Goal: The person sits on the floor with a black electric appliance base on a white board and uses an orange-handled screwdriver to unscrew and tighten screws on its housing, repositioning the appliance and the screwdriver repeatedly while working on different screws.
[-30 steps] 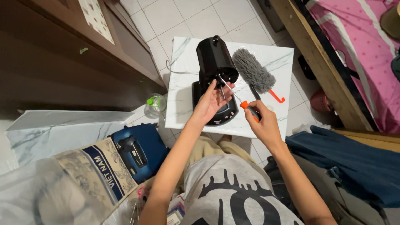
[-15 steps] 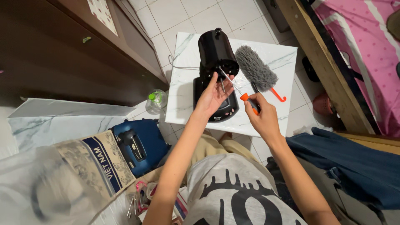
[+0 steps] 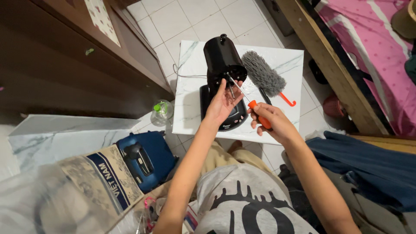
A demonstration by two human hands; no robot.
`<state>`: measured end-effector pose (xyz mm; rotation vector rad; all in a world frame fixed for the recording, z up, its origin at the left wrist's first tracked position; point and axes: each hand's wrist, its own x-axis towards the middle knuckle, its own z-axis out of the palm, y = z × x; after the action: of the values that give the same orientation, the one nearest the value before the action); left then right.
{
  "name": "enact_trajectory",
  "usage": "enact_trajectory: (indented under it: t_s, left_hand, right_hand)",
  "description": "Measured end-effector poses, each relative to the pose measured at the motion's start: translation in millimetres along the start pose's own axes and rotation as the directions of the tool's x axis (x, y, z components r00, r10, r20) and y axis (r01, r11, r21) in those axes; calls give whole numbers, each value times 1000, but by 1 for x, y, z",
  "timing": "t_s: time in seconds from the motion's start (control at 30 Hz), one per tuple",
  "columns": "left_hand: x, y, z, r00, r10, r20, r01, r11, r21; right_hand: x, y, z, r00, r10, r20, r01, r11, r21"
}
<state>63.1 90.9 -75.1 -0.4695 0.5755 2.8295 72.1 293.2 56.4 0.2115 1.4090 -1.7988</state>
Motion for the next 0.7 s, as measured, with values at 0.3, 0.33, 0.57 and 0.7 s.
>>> enact_trajectory:
  t_s: [0.3,0.33,0.57,0.7]
  left_hand:
    - [-4,12,-8,991,-106,78,101,993,63]
    - [-4,13,-8,989,-117,91,109,990,84]
    - [-1,24,-9,971,-233,60,224,966,128]
    - [-4,27,-4,964,-253,81,238,958,159]
  right_hand:
    - [-24,3,51,759,-621,-197,194,504,-842]
    - [-26,3,55,761,-613,-214,132,469,-873]
    - [-10,-1,44,950,-114,-292,23,955,-296]
    - [-8,-2,35,982,82,-168,-63,992,113]
